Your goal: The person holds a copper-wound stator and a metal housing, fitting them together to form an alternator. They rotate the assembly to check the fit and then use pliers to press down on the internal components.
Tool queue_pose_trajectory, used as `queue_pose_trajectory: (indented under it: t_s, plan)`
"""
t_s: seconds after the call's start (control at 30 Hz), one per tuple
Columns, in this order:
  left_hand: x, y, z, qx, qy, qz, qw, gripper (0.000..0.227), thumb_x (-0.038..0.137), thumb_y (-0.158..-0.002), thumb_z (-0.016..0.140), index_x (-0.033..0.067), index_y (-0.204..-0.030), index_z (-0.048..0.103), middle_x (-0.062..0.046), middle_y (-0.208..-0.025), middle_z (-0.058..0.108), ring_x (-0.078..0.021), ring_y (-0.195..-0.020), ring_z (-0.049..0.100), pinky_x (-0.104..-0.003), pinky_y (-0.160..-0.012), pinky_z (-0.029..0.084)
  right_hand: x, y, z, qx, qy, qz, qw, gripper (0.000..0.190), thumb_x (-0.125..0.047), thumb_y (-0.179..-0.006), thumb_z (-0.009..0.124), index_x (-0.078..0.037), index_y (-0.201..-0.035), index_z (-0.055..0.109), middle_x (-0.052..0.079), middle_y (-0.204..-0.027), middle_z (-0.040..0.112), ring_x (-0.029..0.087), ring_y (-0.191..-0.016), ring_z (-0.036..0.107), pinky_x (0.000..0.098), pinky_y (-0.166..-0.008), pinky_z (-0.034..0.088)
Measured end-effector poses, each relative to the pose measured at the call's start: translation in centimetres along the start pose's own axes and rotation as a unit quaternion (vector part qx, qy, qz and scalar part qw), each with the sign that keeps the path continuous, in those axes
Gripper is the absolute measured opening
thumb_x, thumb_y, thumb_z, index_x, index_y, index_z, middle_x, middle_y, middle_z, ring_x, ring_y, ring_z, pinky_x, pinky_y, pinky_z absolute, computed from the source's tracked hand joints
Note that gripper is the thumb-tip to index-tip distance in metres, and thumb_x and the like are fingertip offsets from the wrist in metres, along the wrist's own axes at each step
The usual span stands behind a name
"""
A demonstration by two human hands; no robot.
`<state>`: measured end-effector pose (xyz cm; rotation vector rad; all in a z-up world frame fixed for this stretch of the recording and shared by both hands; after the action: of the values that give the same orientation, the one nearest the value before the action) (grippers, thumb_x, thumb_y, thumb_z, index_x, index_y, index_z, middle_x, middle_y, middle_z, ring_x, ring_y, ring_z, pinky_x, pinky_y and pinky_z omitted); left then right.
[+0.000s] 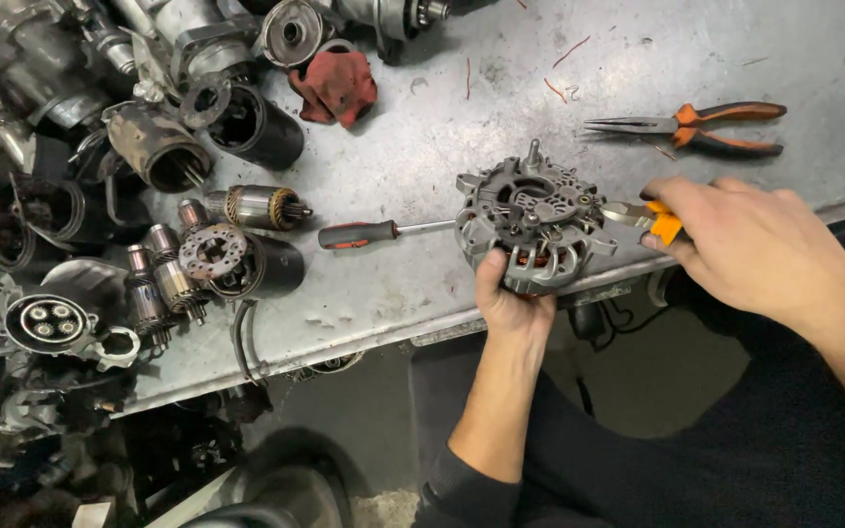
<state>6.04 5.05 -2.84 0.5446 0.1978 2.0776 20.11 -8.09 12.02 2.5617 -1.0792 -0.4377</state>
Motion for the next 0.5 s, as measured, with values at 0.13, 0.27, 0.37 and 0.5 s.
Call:
queue_pose_trajectory:
  t_s: [0.13, 0.27, 0.37, 0.5]
  plan:
    - [-0.2, -0.1, -0.2, -0.002, 0.000, -0.003, 1.000, 0.075, 0.036, -0.081, 0.079, 0.0013, -0.143, 0.055, -0.013, -0.132, 0.068, -0.0277, -0.118, 0.068, -0.045, -0.107, 0.055, -0.2, 0.0, -0.2, 0.013, 0.031, -0.015, 0.999, 0.052, -0.032, -0.085, 0.067, -0.021, -0.135, 0.056, 0.007, -0.108, 0.073, 0.029, -0.110, 0.068, 0.0487, -0.083, 0.057]
    - [-0.3, 0.1, -0.2, 0.006, -0.006, -0.007, 1.000, 0.075, 0.035, -0.081, 0.079, 0.0012, -0.143, 0.055, -0.013, -0.131, 0.068, -0.0278, -0.118, 0.068, -0.045, -0.107, 0.055, -0.5, 0.6, -0.5, 0.025, 0.049, -0.015, 0.998, 0.054, -0.028, -0.084, 0.068, -0.023, -0.136, 0.057, 0.003, -0.110, 0.072, 0.026, -0.111, 0.067, 0.0464, -0.079, 0.058]
    - [-0.3, 0.3, 0.4, 0.003, -0.001, -0.007, 1.000, 0.075, 0.035, -0.080, 0.080, 0.0007, -0.143, 0.056, -0.013, -0.131, 0.068, -0.0277, -0.118, 0.067, -0.045, -0.108, 0.055, -1.5, 1.1, -1.3, 0.063, 0.084, -0.044, 0.993, 0.055, -0.024, -0.083, 0.067, -0.023, -0.137, 0.059, -0.004, -0.112, 0.073, 0.022, -0.108, 0.069, 0.0450, -0.074, 0.056]
    - [-0.4, 0.3, 0.3, 0.020, -0.020, -0.002, 1.000, 0.076, 0.035, -0.078, 0.081, 0.0022, -0.142, 0.057, -0.011, -0.129, 0.069, -0.0263, -0.117, 0.068, -0.042, -0.106, 0.055, -0.9, 1.1, -0.8, 0.018, 0.116, 0.001, 0.993, 0.054, -0.025, -0.085, 0.067, -0.024, -0.139, 0.058, -0.005, -0.108, 0.073, 0.019, -0.108, 0.068, 0.0427, -0.076, 0.057]
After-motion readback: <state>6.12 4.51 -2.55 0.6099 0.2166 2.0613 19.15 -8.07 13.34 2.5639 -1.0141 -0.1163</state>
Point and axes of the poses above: each hand's wrist, its own y-axis away from the middle knuckle, its own z-axis out of the palm, x = y × z, the point moved 8 cm from there along -y, towards the middle knuckle
